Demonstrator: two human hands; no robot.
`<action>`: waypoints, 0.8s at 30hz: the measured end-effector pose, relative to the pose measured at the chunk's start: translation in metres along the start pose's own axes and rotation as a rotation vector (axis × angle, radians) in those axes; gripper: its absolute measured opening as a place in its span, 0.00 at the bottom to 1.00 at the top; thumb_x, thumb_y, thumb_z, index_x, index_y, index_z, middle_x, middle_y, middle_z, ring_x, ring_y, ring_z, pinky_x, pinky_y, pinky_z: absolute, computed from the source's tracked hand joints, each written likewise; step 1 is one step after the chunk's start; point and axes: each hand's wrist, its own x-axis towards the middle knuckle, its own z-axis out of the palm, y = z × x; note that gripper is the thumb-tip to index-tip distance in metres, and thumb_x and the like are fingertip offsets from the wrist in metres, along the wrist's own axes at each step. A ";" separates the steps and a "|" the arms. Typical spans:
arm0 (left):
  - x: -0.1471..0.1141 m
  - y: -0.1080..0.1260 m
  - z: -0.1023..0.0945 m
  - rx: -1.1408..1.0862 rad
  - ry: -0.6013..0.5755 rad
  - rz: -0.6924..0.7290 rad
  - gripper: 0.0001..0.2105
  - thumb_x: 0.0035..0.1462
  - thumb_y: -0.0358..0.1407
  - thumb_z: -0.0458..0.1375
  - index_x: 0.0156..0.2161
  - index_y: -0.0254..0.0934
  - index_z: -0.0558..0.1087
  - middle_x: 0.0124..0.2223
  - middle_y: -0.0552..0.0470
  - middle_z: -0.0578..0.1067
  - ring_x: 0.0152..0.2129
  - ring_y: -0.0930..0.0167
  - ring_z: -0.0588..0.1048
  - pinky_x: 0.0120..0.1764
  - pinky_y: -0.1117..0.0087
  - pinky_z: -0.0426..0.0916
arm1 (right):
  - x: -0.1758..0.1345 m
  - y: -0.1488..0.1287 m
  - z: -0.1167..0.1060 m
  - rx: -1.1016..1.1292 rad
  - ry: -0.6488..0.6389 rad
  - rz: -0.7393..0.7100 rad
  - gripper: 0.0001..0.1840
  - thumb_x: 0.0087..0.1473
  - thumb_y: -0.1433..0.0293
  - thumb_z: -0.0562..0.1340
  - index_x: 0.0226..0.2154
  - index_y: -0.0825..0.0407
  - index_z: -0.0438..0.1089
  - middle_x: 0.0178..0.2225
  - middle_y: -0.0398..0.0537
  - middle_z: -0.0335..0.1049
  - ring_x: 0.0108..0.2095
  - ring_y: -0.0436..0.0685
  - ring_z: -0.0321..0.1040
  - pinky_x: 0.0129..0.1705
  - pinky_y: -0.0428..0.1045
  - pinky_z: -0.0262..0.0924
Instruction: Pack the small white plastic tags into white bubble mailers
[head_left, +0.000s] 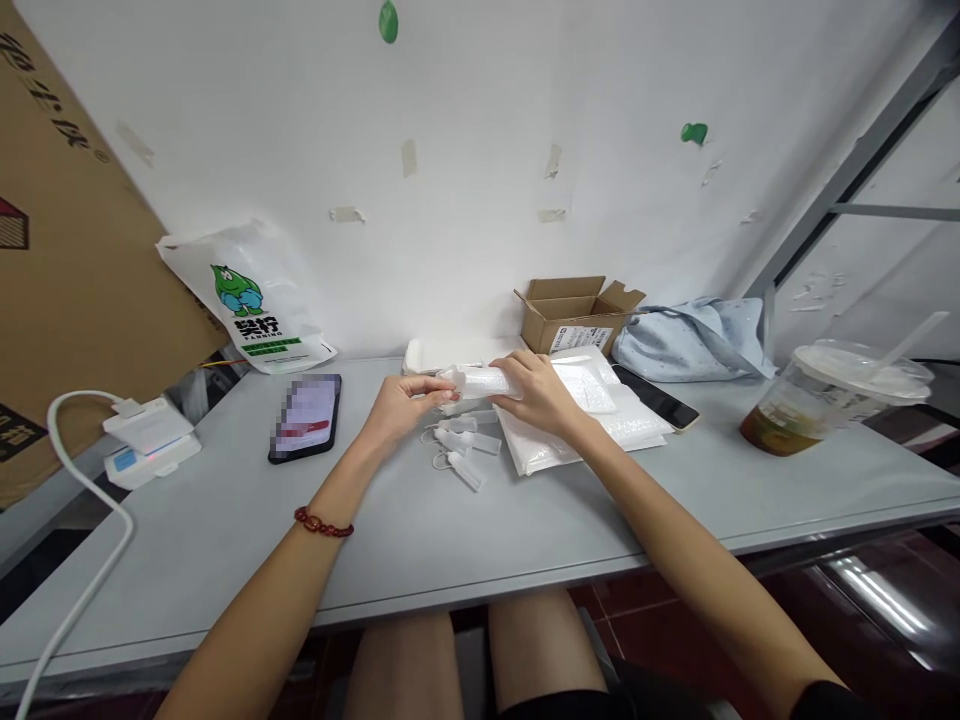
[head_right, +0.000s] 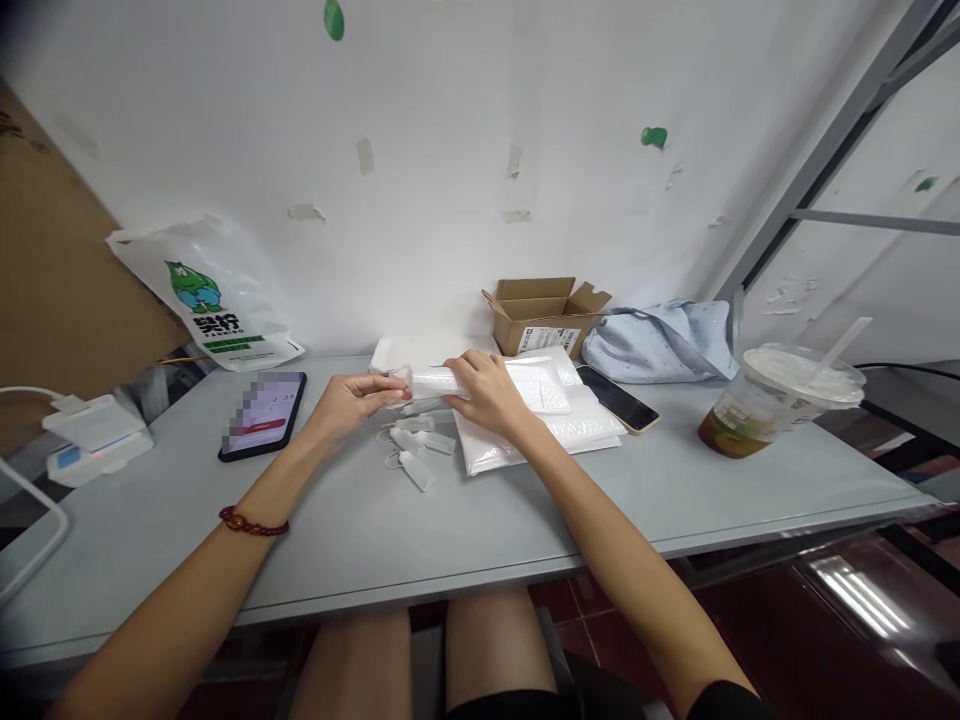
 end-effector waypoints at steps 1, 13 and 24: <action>-0.001 0.000 0.001 -0.005 -0.003 0.006 0.11 0.37 0.39 0.68 0.29 0.35 0.80 0.29 0.46 0.80 0.31 0.63 0.76 0.38 0.63 0.69 | 0.000 0.000 0.000 -0.004 0.006 -0.010 0.18 0.54 0.67 0.62 0.48 0.51 0.65 0.43 0.52 0.68 0.47 0.62 0.63 0.48 0.54 0.51; 0.002 -0.012 0.007 0.164 0.236 0.124 0.26 0.37 0.39 0.68 0.44 0.37 0.69 0.42 0.49 0.72 0.40 0.68 0.70 0.39 0.69 0.65 | -0.001 -0.005 0.005 0.001 0.065 -0.103 0.18 0.53 0.67 0.64 0.47 0.53 0.66 0.42 0.53 0.69 0.44 0.62 0.64 0.44 0.53 0.51; -0.001 -0.010 -0.001 -0.169 -0.212 -0.253 0.17 0.35 0.37 0.70 0.33 0.31 0.75 0.27 0.51 0.74 0.25 0.70 0.72 0.31 0.70 0.64 | -0.002 -0.008 0.001 0.049 0.038 -0.148 0.21 0.53 0.66 0.64 0.50 0.53 0.64 0.46 0.55 0.68 0.47 0.62 0.63 0.47 0.55 0.53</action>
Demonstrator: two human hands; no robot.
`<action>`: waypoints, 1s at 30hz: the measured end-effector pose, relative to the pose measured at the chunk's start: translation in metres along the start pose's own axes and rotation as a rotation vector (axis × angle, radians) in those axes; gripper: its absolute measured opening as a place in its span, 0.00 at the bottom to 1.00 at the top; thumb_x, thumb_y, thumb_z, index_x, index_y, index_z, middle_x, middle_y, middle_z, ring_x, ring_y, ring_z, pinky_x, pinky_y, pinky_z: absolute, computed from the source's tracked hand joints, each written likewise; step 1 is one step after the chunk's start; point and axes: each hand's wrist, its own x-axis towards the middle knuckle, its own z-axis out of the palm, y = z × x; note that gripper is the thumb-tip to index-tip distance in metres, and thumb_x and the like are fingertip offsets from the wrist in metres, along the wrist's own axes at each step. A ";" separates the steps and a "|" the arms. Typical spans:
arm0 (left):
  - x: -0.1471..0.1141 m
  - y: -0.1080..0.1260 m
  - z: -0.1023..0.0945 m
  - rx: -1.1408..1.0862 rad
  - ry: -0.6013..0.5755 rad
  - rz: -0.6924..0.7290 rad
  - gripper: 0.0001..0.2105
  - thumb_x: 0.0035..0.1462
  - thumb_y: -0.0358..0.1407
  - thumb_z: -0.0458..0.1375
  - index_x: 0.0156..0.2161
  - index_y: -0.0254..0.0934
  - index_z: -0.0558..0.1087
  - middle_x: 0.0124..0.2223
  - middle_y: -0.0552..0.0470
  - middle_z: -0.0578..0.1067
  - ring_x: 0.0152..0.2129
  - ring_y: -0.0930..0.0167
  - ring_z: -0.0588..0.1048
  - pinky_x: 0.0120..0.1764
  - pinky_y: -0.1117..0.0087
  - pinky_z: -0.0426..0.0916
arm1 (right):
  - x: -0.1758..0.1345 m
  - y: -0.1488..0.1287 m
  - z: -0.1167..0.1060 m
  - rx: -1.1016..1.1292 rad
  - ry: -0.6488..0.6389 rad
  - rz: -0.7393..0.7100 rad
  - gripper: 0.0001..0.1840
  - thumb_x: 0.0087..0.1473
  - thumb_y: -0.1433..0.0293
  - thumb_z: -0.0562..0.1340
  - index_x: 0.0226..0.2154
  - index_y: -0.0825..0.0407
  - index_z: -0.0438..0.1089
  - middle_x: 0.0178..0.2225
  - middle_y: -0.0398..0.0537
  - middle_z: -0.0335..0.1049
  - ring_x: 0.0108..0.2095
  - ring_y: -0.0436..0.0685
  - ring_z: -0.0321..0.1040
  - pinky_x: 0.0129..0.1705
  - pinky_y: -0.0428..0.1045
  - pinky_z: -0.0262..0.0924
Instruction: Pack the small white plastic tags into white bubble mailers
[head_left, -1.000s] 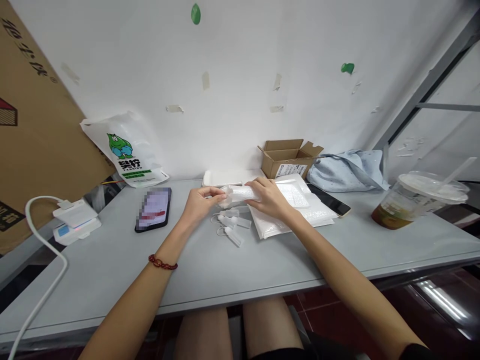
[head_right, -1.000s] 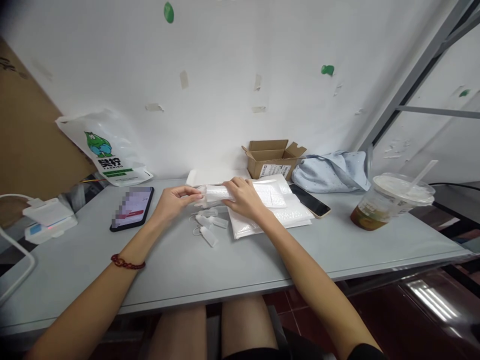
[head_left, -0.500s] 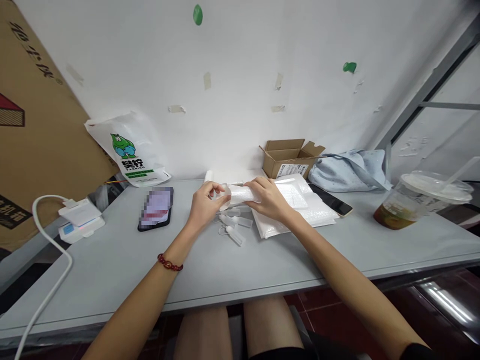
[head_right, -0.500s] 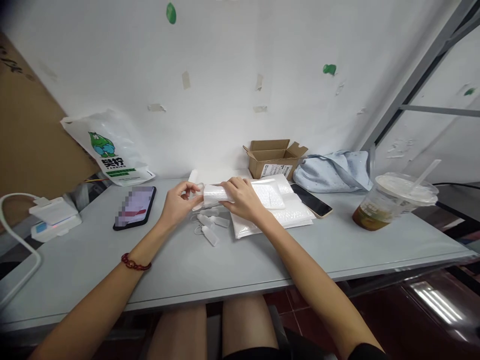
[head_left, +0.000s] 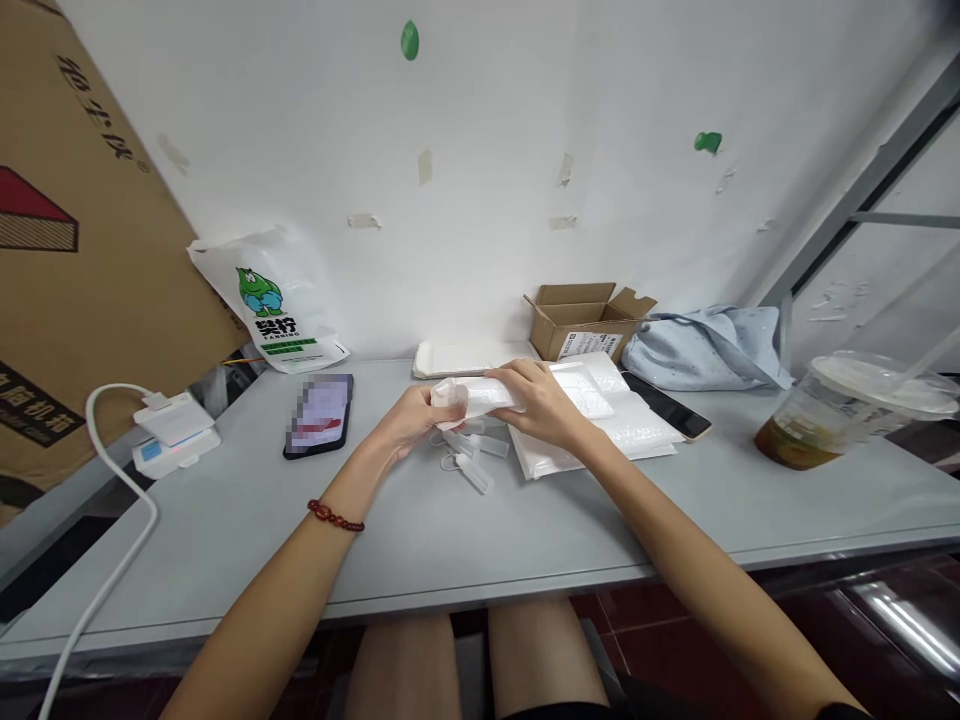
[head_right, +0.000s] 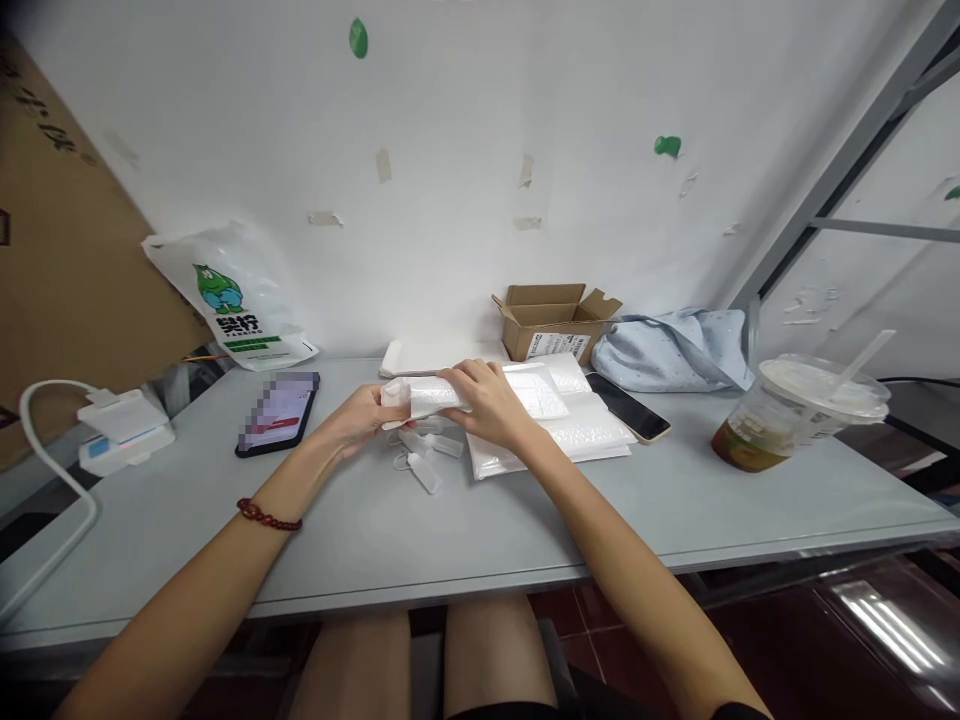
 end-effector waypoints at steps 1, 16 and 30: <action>0.001 -0.001 0.001 0.004 0.016 0.005 0.16 0.34 0.36 0.70 0.31 0.31 0.75 0.26 0.52 0.73 0.24 0.71 0.71 0.30 0.70 0.63 | 0.000 0.000 0.000 0.002 -0.006 -0.010 0.22 0.53 0.66 0.64 0.51 0.53 0.64 0.47 0.55 0.68 0.47 0.62 0.63 0.48 0.55 0.53; -0.004 0.005 0.019 -0.116 0.160 0.023 0.18 0.40 0.43 0.67 0.35 0.33 0.75 0.31 0.49 0.77 0.28 0.69 0.73 0.30 0.71 0.64 | -0.001 -0.013 0.004 -0.170 -0.077 -0.127 0.31 0.51 0.77 0.57 0.59 0.55 0.55 0.58 0.64 0.58 0.57 0.67 0.55 0.52 0.62 0.51; -0.006 0.000 0.025 0.064 0.178 -0.057 0.10 0.39 0.36 0.67 0.27 0.34 0.73 0.26 0.54 0.74 0.24 0.72 0.70 0.26 0.73 0.61 | -0.002 -0.021 0.010 -0.159 -0.135 -0.149 0.28 0.51 0.81 0.54 0.56 0.56 0.58 0.56 0.62 0.61 0.56 0.64 0.57 0.52 0.60 0.53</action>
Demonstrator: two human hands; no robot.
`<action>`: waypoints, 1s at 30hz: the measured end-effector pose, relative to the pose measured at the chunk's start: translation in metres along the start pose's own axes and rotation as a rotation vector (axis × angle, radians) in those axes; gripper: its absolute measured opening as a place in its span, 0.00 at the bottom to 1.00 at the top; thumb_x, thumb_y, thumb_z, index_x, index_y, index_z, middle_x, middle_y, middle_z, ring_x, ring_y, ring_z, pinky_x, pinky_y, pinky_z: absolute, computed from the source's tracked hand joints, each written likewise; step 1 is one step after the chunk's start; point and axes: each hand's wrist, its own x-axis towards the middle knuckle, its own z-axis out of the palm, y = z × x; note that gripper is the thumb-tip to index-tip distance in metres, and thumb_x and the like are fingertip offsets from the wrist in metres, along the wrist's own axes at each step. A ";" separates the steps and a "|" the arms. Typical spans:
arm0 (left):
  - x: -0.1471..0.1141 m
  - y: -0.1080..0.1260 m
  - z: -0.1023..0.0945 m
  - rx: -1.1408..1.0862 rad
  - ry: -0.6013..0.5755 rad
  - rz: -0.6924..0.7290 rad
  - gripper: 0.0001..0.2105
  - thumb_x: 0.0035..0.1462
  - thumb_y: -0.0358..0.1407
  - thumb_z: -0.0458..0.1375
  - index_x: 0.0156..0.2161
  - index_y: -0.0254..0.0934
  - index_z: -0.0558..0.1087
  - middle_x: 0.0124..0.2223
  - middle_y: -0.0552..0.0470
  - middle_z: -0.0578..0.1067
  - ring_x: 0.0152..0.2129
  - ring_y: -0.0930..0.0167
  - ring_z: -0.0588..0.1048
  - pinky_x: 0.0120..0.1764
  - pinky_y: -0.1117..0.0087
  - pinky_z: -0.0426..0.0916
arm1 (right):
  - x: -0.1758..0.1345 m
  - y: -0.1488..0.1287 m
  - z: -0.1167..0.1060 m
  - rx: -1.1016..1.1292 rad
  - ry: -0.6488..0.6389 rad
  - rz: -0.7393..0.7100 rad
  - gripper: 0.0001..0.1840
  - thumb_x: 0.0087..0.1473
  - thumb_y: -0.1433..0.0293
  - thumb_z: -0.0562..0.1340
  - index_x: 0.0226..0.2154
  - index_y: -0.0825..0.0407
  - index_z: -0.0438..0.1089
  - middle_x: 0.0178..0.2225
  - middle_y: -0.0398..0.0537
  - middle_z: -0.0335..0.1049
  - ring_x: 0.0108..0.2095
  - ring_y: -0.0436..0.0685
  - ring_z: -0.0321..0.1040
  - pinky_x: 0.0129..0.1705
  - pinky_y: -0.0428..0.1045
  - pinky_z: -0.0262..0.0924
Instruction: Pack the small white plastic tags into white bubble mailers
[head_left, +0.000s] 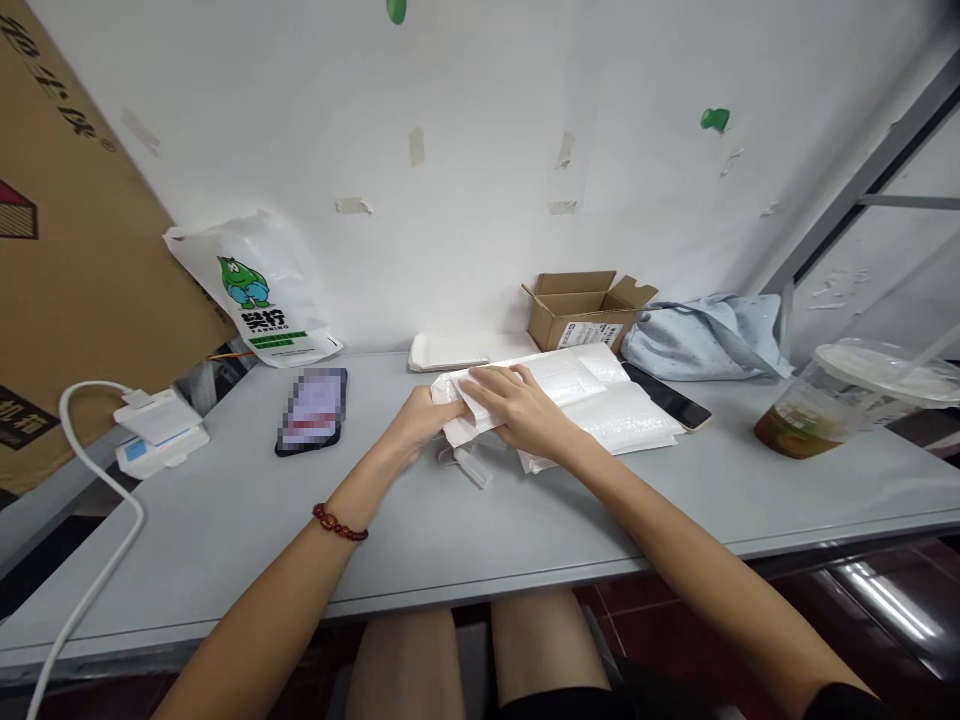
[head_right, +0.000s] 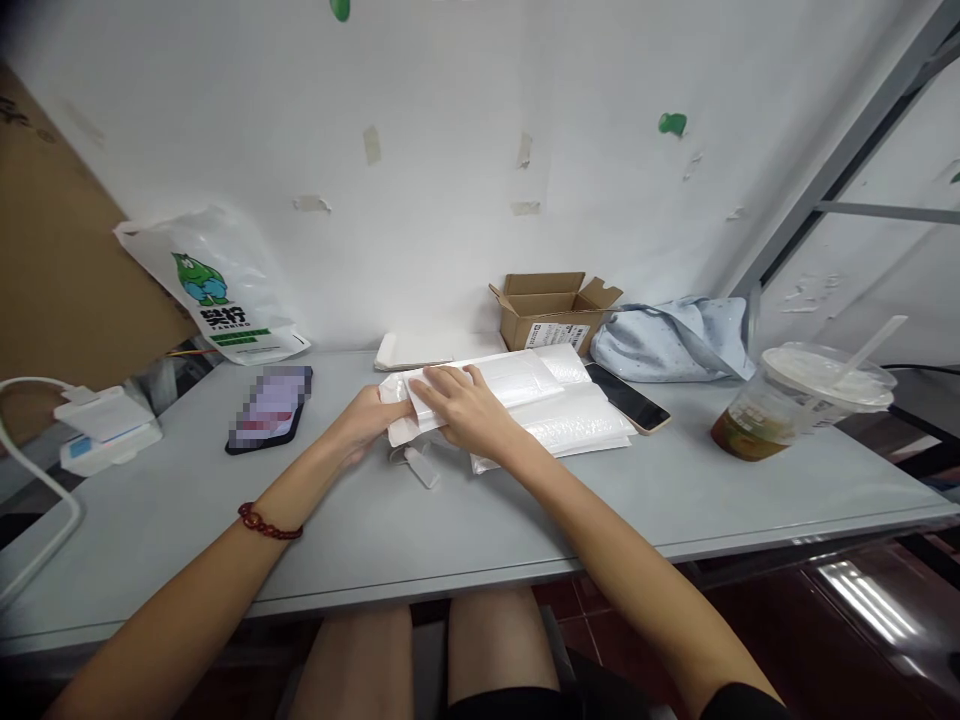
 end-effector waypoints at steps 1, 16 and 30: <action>0.000 -0.001 0.001 0.010 0.015 -0.002 0.09 0.39 0.36 0.66 0.26 0.34 0.72 0.25 0.54 0.73 0.23 0.72 0.69 0.25 0.73 0.60 | 0.000 -0.001 0.001 -0.004 0.001 -0.002 0.28 0.52 0.80 0.54 0.56 0.55 0.58 0.57 0.61 0.61 0.56 0.64 0.57 0.52 0.60 0.53; 0.000 -0.001 0.005 -0.065 -0.002 -0.005 0.10 0.47 0.40 0.60 0.23 0.37 0.66 0.18 0.57 0.66 0.14 0.76 0.63 0.18 0.74 0.54 | 0.000 -0.004 0.008 -0.112 0.111 -0.024 0.25 0.55 0.81 0.49 0.56 0.60 0.58 0.55 0.64 0.62 0.55 0.66 0.57 0.53 0.61 0.52; -0.003 0.013 -0.006 -0.220 -0.064 0.117 0.16 0.50 0.47 0.59 0.26 0.33 0.69 0.22 0.53 0.70 0.15 0.76 0.67 0.21 0.73 0.60 | 0.001 0.004 -0.002 -0.178 0.127 0.123 0.20 0.59 0.79 0.49 0.51 0.53 0.65 0.42 0.57 0.69 0.42 0.59 0.64 0.49 0.58 0.50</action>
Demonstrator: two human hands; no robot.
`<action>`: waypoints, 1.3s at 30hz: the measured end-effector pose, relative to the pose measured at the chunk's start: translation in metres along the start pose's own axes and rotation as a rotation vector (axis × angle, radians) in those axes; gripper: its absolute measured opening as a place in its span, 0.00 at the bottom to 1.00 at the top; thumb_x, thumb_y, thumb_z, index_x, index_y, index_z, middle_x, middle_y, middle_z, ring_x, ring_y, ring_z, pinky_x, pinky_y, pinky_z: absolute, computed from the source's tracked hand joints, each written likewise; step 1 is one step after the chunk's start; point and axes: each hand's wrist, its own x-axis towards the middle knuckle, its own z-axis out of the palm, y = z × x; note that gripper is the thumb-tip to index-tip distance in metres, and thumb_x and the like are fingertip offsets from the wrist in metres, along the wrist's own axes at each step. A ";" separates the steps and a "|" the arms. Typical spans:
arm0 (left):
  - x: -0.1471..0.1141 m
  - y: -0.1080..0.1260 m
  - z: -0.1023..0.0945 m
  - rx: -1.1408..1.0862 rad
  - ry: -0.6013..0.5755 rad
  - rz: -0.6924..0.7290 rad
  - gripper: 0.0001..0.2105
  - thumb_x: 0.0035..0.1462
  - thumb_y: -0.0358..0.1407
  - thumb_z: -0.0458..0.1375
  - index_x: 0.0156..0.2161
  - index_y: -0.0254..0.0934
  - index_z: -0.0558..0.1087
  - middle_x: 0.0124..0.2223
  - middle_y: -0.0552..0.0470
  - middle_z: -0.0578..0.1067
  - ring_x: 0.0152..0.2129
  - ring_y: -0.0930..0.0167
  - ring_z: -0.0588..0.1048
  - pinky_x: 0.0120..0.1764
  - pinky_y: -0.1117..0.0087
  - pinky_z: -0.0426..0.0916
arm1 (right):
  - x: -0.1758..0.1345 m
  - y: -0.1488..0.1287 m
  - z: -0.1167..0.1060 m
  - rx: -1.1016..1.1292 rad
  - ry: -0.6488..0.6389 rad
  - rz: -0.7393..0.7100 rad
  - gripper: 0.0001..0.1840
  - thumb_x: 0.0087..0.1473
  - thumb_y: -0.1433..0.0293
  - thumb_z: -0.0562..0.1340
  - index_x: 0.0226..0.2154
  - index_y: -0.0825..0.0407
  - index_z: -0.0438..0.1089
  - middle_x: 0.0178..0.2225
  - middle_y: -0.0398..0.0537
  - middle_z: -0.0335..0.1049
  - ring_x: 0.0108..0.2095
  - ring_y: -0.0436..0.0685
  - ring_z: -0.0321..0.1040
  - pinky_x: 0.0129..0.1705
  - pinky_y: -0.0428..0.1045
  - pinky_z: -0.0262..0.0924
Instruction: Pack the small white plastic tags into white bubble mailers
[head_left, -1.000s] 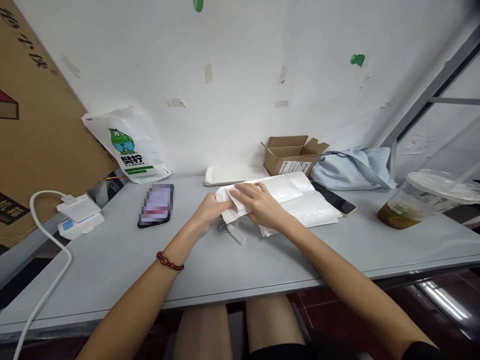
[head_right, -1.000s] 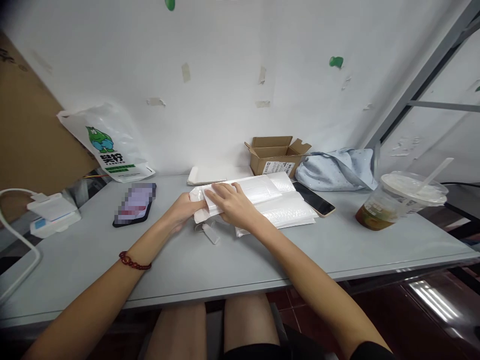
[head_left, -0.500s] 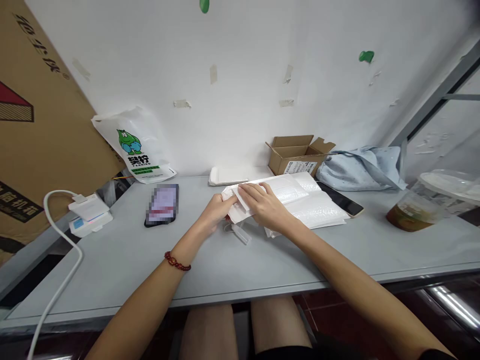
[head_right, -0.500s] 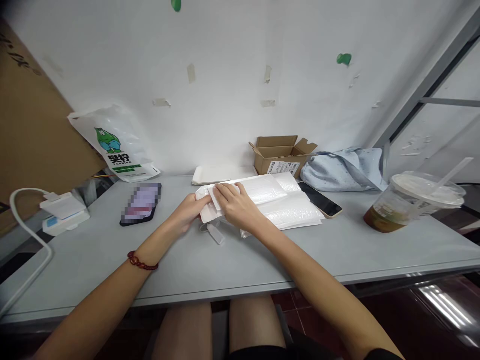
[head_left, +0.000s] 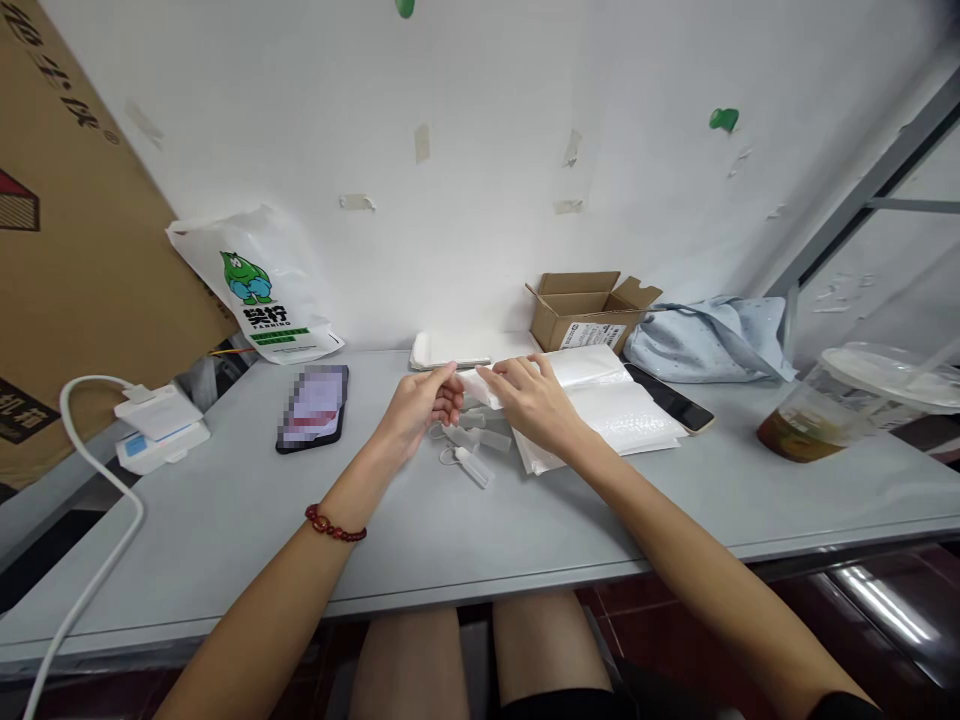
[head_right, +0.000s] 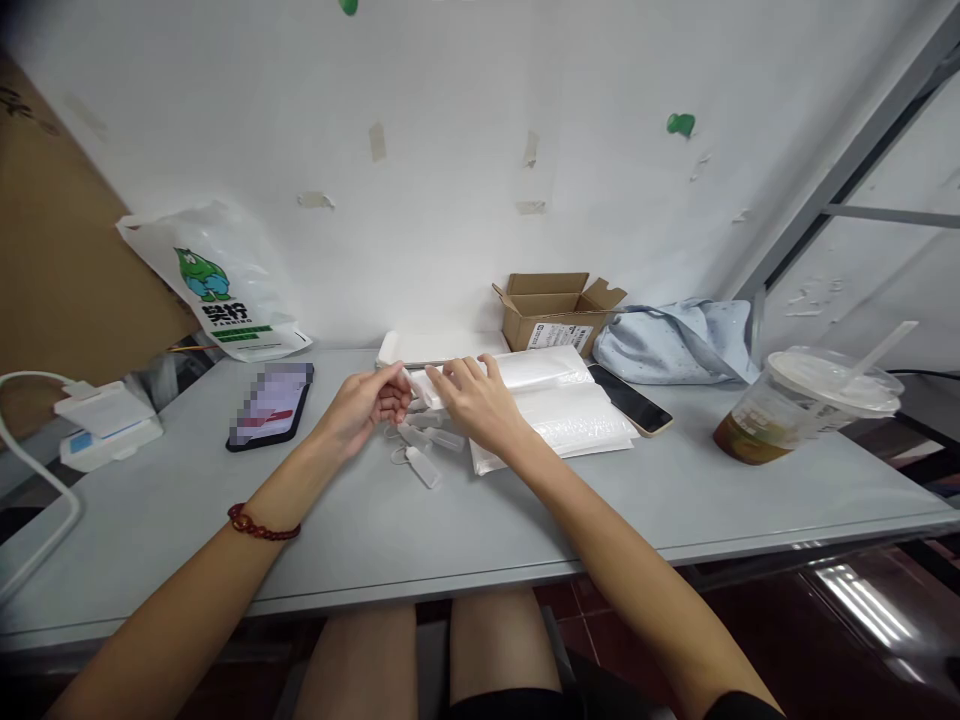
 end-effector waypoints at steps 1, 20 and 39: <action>0.000 0.000 0.001 0.001 0.004 0.019 0.17 0.50 0.48 0.60 0.28 0.33 0.69 0.23 0.53 0.70 0.16 0.76 0.68 0.21 0.73 0.61 | 0.000 0.001 0.002 0.002 0.028 0.011 0.17 0.60 0.78 0.49 0.48 0.54 0.66 0.39 0.55 0.70 0.40 0.58 0.64 0.49 0.57 0.50; 0.002 -0.018 0.043 0.187 0.019 0.213 0.11 0.49 0.41 0.61 0.24 0.35 0.72 0.20 0.55 0.69 0.18 0.73 0.68 0.26 0.71 0.65 | 0.000 0.012 -0.009 -0.053 0.382 0.300 0.14 0.61 0.64 0.53 0.48 0.46 0.67 0.51 0.56 0.64 0.55 0.69 0.54 0.56 0.68 0.40; 0.050 -0.012 0.061 -0.051 0.101 -0.243 0.04 0.45 0.23 0.63 0.25 0.29 0.72 0.23 0.46 0.74 0.25 0.69 0.77 0.35 0.69 0.75 | -0.005 0.051 0.011 -0.126 -0.041 0.633 0.13 0.59 0.70 0.52 0.37 0.56 0.72 0.41 0.61 0.65 0.43 0.65 0.59 0.41 0.58 0.56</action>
